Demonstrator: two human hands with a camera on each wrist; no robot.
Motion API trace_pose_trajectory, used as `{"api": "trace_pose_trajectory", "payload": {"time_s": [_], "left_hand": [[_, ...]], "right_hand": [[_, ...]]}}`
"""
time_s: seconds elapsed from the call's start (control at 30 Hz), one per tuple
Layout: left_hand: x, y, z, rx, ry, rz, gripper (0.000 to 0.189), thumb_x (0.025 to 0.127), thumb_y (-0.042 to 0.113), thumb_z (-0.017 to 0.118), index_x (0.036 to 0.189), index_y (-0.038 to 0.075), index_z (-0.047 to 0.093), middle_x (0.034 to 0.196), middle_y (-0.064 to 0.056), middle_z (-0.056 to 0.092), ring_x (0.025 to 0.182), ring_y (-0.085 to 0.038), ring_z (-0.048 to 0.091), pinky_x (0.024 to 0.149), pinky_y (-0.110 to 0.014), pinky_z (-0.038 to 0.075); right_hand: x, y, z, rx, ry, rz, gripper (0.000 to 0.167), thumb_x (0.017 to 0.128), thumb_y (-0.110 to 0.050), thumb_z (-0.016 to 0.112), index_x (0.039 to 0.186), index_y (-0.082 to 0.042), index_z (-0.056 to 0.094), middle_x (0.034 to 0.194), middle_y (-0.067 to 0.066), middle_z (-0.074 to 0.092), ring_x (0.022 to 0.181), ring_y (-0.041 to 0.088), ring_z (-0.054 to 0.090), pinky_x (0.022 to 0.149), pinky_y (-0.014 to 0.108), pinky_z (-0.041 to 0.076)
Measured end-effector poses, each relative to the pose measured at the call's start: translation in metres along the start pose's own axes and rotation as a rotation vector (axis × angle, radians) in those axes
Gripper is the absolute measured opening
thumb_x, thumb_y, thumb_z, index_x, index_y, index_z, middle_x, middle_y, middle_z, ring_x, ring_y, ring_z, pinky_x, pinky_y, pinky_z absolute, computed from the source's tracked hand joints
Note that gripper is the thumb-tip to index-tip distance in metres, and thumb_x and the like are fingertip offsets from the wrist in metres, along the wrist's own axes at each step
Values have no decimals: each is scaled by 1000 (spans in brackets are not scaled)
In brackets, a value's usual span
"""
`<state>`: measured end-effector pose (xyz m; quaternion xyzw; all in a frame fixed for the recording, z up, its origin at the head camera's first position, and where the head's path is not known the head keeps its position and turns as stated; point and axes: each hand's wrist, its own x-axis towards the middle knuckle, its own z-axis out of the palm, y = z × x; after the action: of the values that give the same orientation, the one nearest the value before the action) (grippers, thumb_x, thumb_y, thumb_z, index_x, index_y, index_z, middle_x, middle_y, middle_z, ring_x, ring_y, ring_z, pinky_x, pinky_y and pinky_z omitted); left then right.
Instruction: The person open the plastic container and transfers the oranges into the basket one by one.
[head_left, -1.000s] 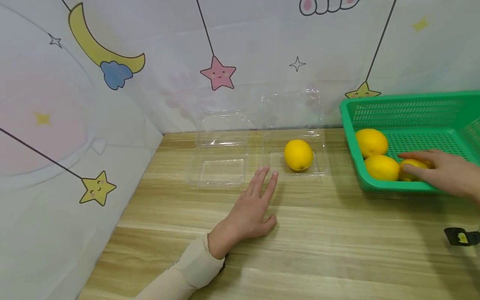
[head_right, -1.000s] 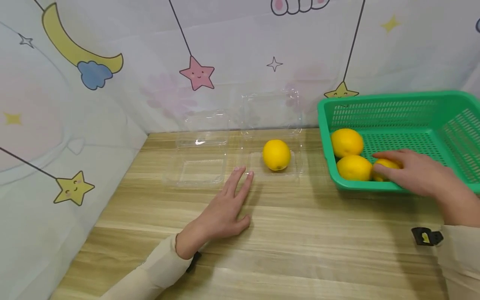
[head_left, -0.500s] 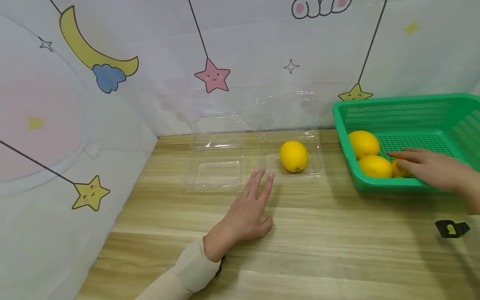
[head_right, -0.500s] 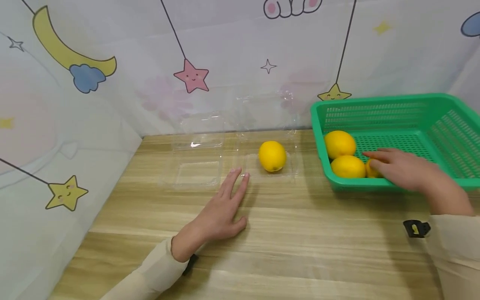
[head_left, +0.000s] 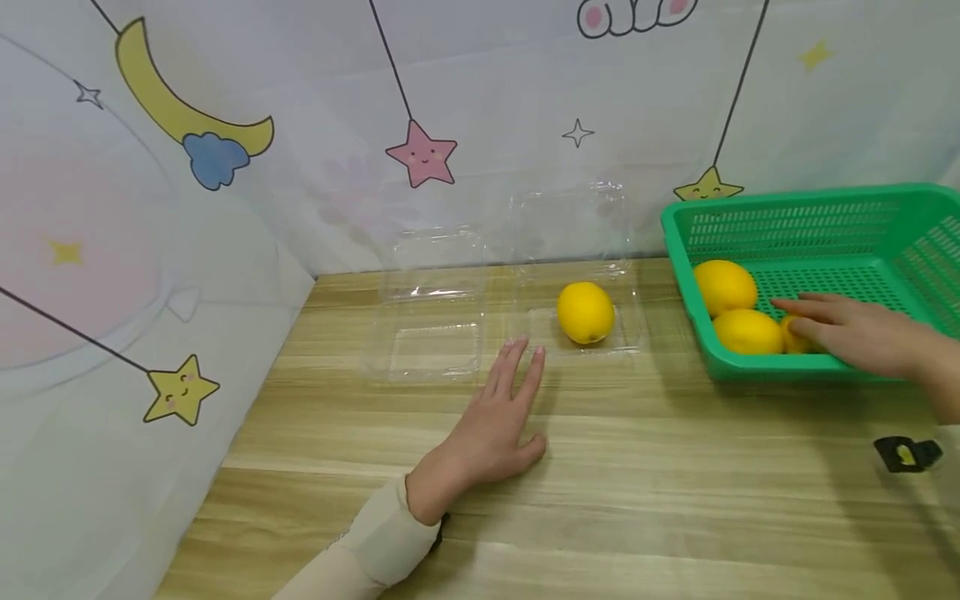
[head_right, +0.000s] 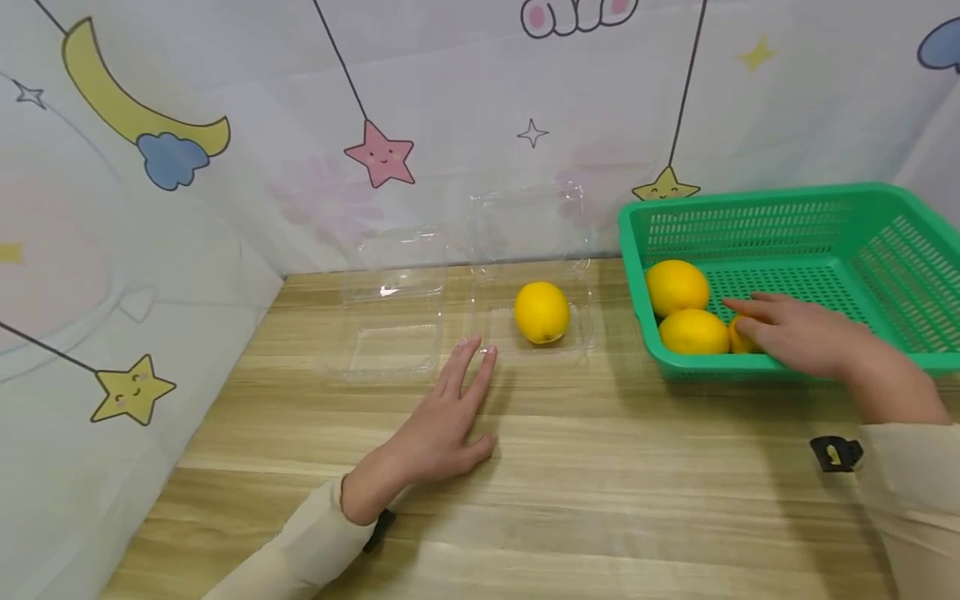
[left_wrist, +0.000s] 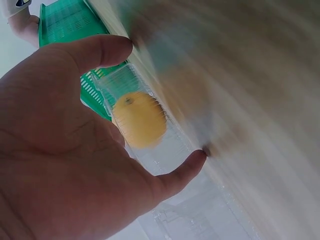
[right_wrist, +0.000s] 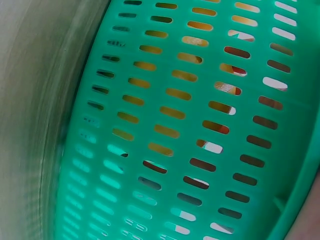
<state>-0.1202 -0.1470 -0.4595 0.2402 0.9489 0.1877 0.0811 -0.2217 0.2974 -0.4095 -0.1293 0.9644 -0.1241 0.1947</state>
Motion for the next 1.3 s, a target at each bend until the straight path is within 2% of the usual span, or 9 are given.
{"api": "trace_pose_trajectory", "payload": {"time_s": [0.33, 0.57, 0.97, 1.3], "left_hand": [[-1, -1, -2, -6, 3, -2, 100, 100, 30, 69, 171, 9, 2, 178, -17, -7, 165, -35, -6, 117, -70, 34], [1, 3, 4, 1, 8, 5, 100, 100, 30, 69, 171, 9, 2, 178, -17, -7, 165, -37, -6, 122, -68, 28], [2, 4, 3, 35, -7, -6, 100, 100, 32, 68, 171, 8, 2, 178, -18, -7, 165, -37, -6, 123, -65, 29], [1, 1, 2, 37, -14, -14, 100, 101, 31, 67, 171, 9, 0, 178, -18, -8, 165, -36, -7, 123, -65, 29]], "right_hand": [[4, 4, 0, 13, 3, -21, 64, 117, -36, 24, 156, 14, 32, 155, 52, 18, 137, 76, 18, 102, 85, 24], [-3, 5, -1, 4, -1, -12, 63, 117, -35, 24, 156, 15, 32, 155, 52, 18, 135, 76, 20, 102, 85, 25], [-2, 5, -1, 8, -12, 5, 65, 117, -36, 23, 155, 16, 30, 154, 52, 17, 136, 76, 18, 103, 85, 24], [-2, -4, -1, 49, -2, -20, 59, 117, -31, 29, 151, 17, 35, 147, 51, 26, 128, 72, 30, 98, 85, 31]]}}
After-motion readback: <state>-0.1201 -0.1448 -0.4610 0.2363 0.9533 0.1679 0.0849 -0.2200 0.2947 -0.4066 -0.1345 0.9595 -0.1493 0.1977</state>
